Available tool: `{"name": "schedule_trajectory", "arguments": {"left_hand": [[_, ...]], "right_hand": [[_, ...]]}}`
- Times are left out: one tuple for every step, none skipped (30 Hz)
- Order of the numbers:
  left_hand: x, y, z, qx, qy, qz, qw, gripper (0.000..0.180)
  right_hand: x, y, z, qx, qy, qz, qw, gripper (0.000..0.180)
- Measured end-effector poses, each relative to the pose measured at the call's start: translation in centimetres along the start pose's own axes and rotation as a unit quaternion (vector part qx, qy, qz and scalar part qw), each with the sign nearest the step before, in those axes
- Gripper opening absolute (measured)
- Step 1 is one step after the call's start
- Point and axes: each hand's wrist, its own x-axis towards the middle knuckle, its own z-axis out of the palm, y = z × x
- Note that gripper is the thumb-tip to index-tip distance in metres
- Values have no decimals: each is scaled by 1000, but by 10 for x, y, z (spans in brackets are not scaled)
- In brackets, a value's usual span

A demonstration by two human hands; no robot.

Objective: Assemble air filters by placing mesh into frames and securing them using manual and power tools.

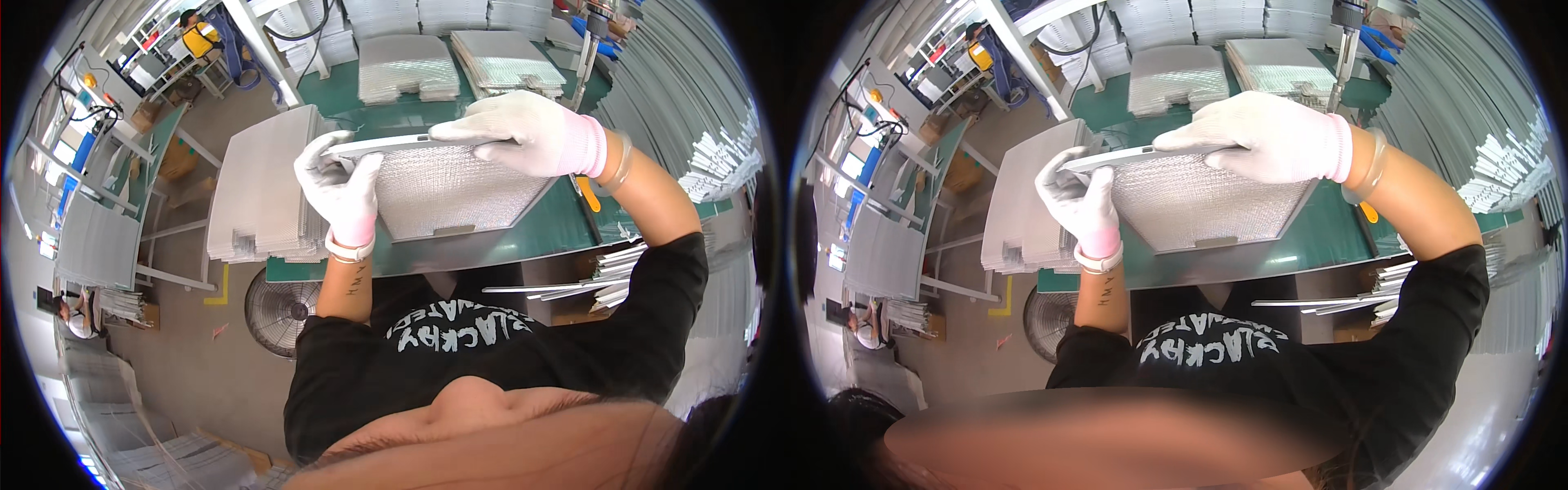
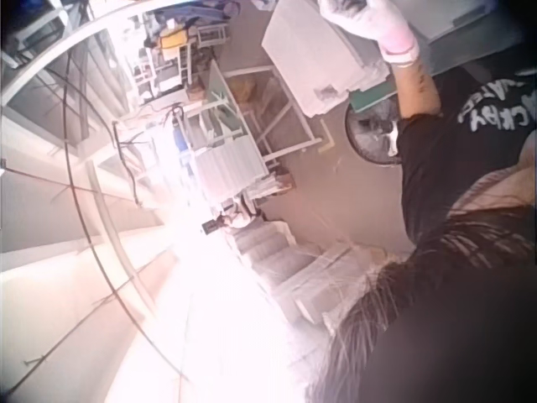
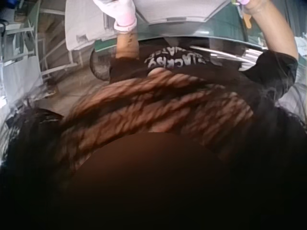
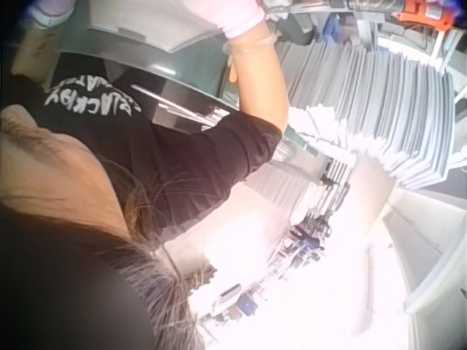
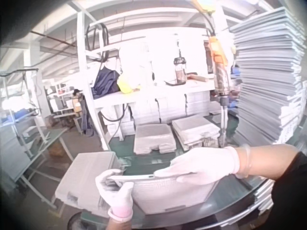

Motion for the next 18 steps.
{"name": "schedule_trajectory", "arguments": {"left_hand": [[0,-1,-1,26,13,2,1000,64],[0,-2,0,50,25,3,998,64],[3,-4,3,73,44,24,996,61],[2,-5,1,74,45,26,996,61],[2,-5,-1,154,46,31,987,59],[3,-5,-2,233,46,35,971,58],[3,-3,0,274,53,65,958,53],[2,-6,1,276,54,65,958,53],[1,-10,3,292,59,90,950,52],[1,-13,4,308,64,115,942,51],[2,-12,5,320,57,117,938,52],[1,-11,5,321,58,117,938,52],[0,-9,4,318,48,105,941,44],[-1,-9,4,313,38,93,944,38],[1,-13,1,313,38,93,945,38],[4,-20,-3,328,38,150,932,36],[7,-22,-4,343,36,206,916,34],[6,-22,-4,343,36,206,916,34]], "right_hand": [[1,1,1,0,0,-5,1000,59],[1,3,3,-1,-1,7,1000,59],[1,3,4,-3,-1,20,1000,60],[1,3,4,-4,-1,18,1000,60],[2,4,4,-7,6,8,1000,60],[3,4,4,-9,13,-1,1000,60],[3,4,3,-9,13,-4,1000,60],[4,3,3,-11,9,10,1000,60],[4,2,3,-14,4,23,1000,60],[5,1,2,-13,4,21,1000,60],[6,-1,0,-15,-2,35,999,59],[7,-2,-1,-18,-7,48,999,58],[7,1,2,-17,-7,47,999,58],[5,5,5,-27,12,24,999,58],[4,7,7,-38,30,1,999,57],[4,6,7,-38,30,1,999,57],[4,6,8,-39,29,5,999,57],[4,6,8,-40,29,9,999,57]]}}
